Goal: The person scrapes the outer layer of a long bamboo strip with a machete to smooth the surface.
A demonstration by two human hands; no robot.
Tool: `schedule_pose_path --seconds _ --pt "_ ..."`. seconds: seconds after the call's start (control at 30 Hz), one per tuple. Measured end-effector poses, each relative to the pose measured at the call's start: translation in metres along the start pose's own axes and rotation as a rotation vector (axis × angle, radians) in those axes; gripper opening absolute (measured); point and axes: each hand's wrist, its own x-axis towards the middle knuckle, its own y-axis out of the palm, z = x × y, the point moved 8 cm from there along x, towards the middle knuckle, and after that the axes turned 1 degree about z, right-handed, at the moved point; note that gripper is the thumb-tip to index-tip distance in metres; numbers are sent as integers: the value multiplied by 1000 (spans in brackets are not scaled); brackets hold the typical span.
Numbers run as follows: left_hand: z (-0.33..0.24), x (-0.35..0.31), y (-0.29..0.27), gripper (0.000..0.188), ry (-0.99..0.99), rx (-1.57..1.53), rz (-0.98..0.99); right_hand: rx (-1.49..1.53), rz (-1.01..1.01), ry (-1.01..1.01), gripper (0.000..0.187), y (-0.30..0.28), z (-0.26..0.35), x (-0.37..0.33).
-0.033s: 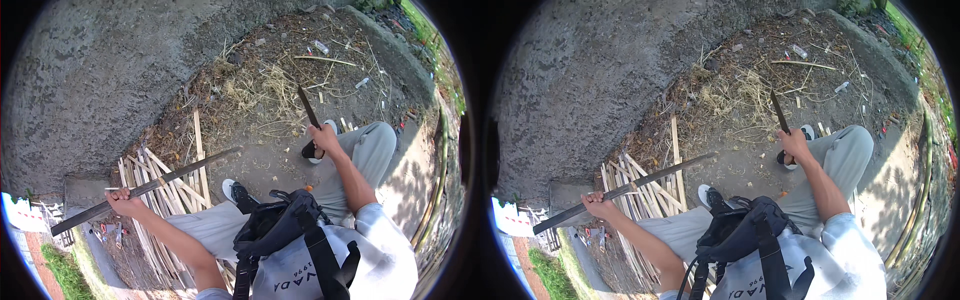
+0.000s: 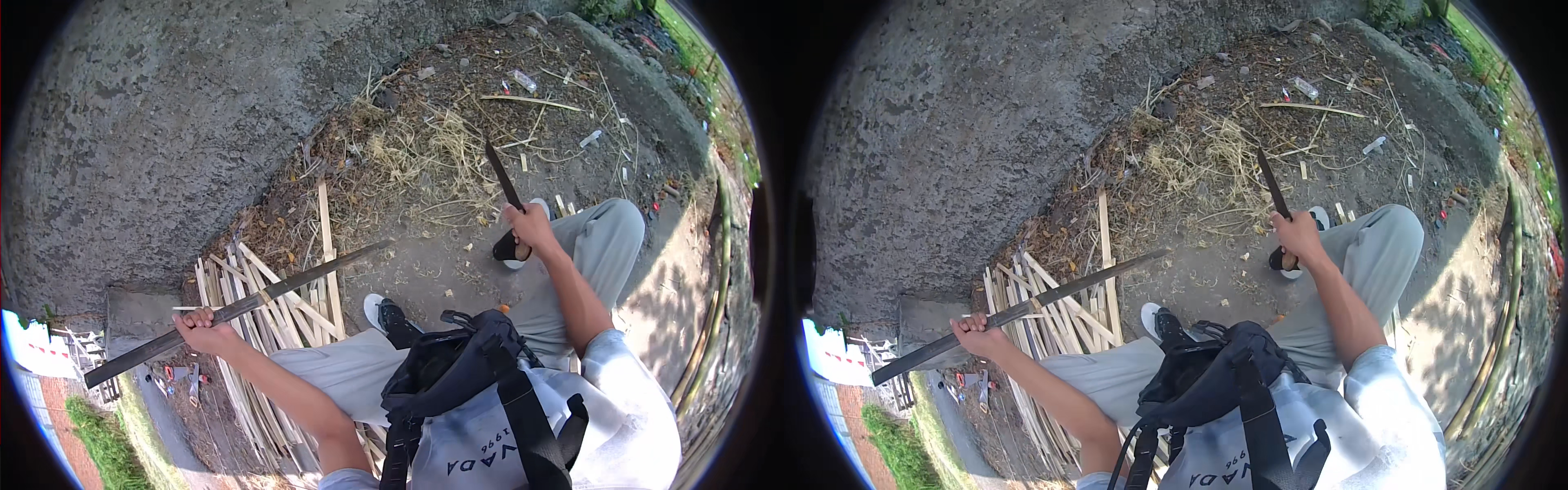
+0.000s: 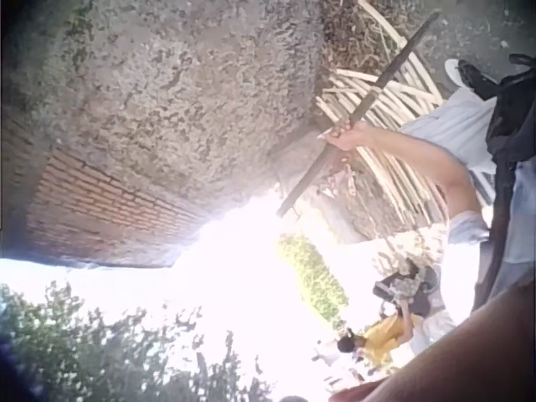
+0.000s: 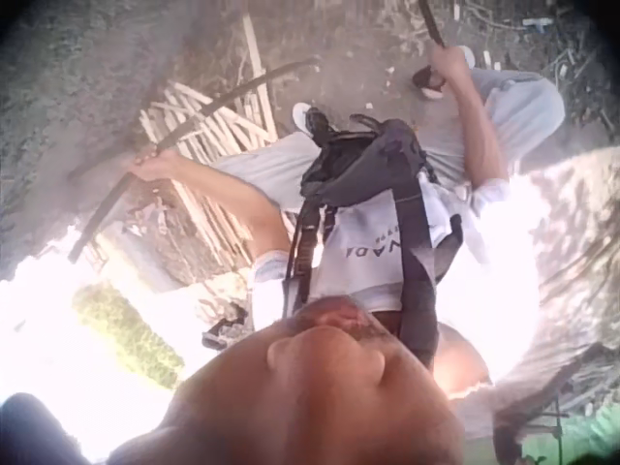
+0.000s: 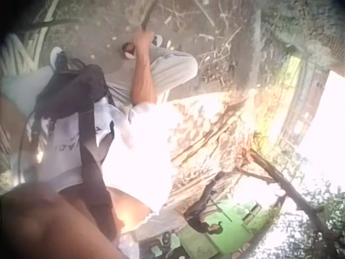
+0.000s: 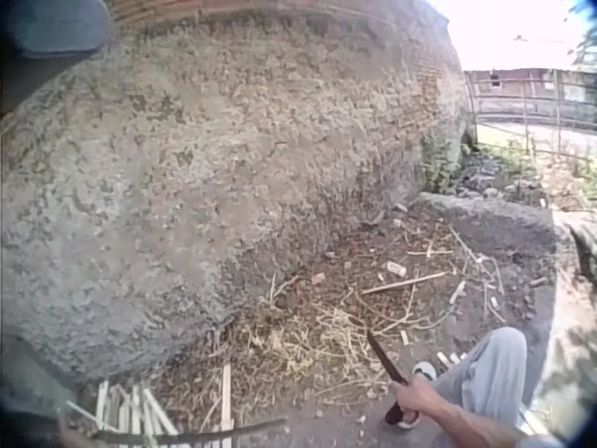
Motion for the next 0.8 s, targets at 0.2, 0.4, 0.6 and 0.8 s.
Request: schedule_pose_path --seconds 0.2,0.4,0.6,0.8 --pt "-56 -62 -19 40 107 -164 -36 125 -96 -161 38 -15 31 -22" --pt "-114 -90 -24 41 229 -209 -47 67 -27 -135 32 1 4 -20" --pt "-125 -108 8 41 189 -176 -26 110 20 -50 25 32 -38 32" --pt "-108 -121 34 41 133 -130 35 -130 49 -69 27 64 -5 15"
